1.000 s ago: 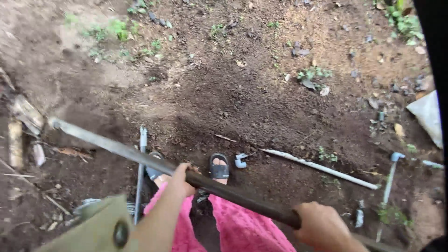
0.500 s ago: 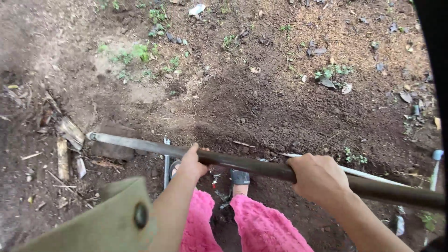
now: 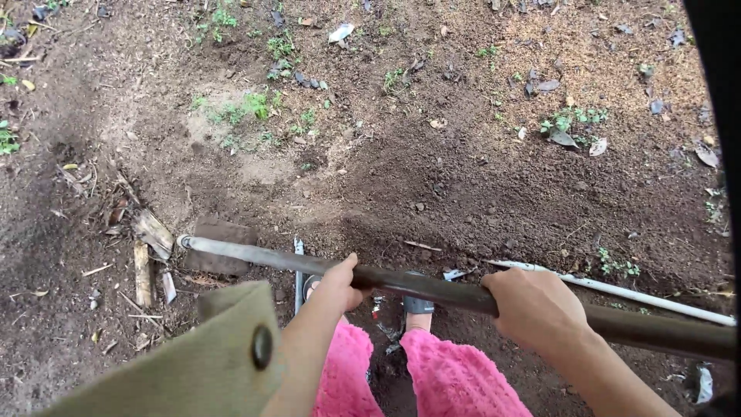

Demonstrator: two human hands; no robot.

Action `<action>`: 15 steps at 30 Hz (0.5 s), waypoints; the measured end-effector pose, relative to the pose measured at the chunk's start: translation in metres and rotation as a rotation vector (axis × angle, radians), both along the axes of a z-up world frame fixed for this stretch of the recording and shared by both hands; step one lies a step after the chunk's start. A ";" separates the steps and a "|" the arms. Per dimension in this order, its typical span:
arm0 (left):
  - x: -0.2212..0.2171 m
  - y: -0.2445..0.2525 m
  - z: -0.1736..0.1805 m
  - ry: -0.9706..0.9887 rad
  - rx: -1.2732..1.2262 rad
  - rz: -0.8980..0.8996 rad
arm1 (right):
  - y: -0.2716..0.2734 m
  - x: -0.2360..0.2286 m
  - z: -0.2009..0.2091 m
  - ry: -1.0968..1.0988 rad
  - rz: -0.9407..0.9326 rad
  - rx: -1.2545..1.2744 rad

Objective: Using a hoe to move dirt and extending a trench to install and connect PVC pipes.

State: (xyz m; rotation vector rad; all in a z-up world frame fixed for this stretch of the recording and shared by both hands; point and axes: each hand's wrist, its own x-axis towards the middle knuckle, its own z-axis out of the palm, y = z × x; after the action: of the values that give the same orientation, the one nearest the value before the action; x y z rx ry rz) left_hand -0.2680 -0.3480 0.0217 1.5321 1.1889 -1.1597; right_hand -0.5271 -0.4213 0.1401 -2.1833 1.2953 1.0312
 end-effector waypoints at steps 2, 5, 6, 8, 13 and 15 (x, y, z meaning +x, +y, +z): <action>0.003 0.001 -0.008 -0.003 -0.010 -0.032 | -0.001 0.001 0.001 -0.013 -0.011 0.001; 0.005 0.000 0.003 0.011 -0.030 -0.030 | 0.000 0.001 -0.002 -0.017 0.018 0.000; 0.006 0.000 0.007 0.015 -0.027 -0.029 | 0.001 0.000 -0.004 -0.013 0.019 0.004; 0.007 -0.001 0.014 0.052 -0.022 0.013 | 0.003 -0.002 -0.007 -0.010 0.029 -0.006; 0.014 0.020 0.012 -0.041 -0.072 -0.615 | 0.020 -0.004 -0.007 0.004 0.038 0.000; 0.021 0.029 -0.013 -0.133 -0.134 -1.074 | 0.028 -0.005 -0.004 -0.001 0.036 -0.002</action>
State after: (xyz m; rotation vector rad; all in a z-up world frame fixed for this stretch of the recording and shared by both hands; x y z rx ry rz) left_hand -0.2467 -0.3186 0.0091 2.1542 0.1027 -1.6977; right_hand -0.5324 -0.3933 0.1360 -2.2166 1.2612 1.0421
